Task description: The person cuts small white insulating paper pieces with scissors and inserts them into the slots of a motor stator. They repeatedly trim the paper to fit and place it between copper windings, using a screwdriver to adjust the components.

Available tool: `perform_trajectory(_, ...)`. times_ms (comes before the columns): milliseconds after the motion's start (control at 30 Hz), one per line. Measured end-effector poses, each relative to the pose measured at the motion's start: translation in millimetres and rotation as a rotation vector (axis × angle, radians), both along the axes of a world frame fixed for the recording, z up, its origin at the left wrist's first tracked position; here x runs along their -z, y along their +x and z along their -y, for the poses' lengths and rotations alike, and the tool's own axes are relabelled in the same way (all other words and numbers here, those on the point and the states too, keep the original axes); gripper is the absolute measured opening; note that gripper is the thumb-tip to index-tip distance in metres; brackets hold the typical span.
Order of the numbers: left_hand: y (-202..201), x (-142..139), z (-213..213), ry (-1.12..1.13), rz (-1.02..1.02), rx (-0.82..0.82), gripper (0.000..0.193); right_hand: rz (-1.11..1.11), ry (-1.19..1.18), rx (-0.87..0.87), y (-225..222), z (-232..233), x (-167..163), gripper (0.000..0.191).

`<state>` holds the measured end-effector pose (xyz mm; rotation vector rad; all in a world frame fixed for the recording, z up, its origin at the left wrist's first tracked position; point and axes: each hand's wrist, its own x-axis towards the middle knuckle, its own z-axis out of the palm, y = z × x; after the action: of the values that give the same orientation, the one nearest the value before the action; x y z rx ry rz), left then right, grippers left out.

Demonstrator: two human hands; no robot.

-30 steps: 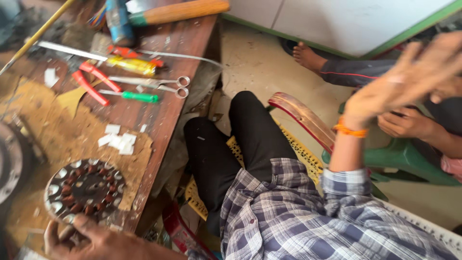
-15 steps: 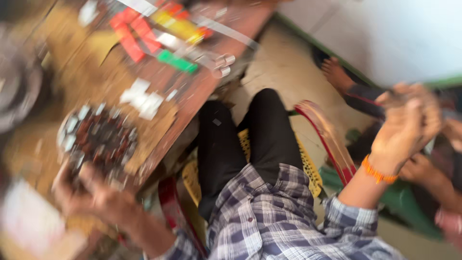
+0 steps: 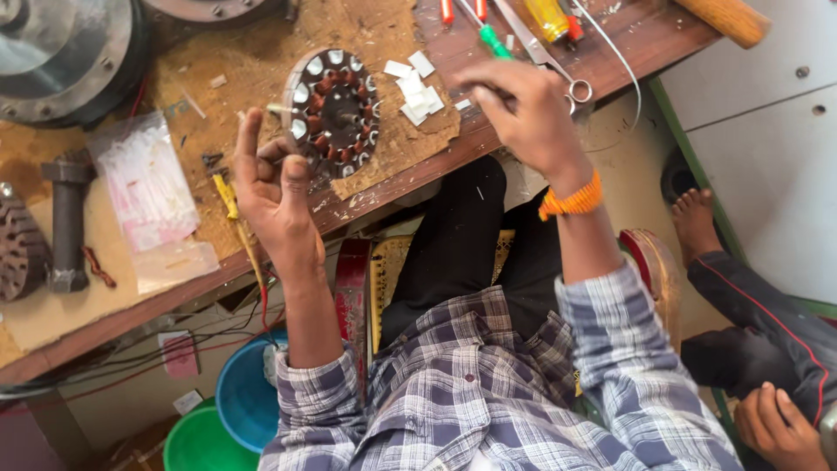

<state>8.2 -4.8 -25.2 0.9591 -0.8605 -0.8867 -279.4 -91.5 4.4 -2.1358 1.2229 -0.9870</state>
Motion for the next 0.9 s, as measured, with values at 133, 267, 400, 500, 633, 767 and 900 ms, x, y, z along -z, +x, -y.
perform_trajectory(133,6,-2,-11,-0.015,0.008,-0.094,0.050,-0.358,-0.368,-0.124,28,44,6,0.034)
perform_trajectory(267,5,-3,-30,-0.065,0.150,-0.189,0.045,-0.456,-0.337,0.007,26,33,9,0.029)
perform_trajectory(400,-14,-4,-55,0.068,0.504,-0.102,0.017,-0.538,-0.274,0.103,-3,-16,-4,0.028)
perform_trajectory(500,-37,-6,-63,0.213,0.661,0.148,0.008,-0.533,-0.187,0.060,-18,-47,-13,0.049)
perform_trajectory(633,-70,-11,-57,0.106,0.732,0.443,0.017,-0.401,-0.240,0.152,-16,-62,-1,0.030)
perform_trajectory(767,-99,-18,-46,0.145,0.602,0.471,0.042,-0.022,-0.156,0.137,-15,-72,21,0.014)
perform_trajectory(900,-107,-19,-39,-0.046,0.608,0.343,0.040,0.277,0.261,0.015,-15,-104,28,0.010)
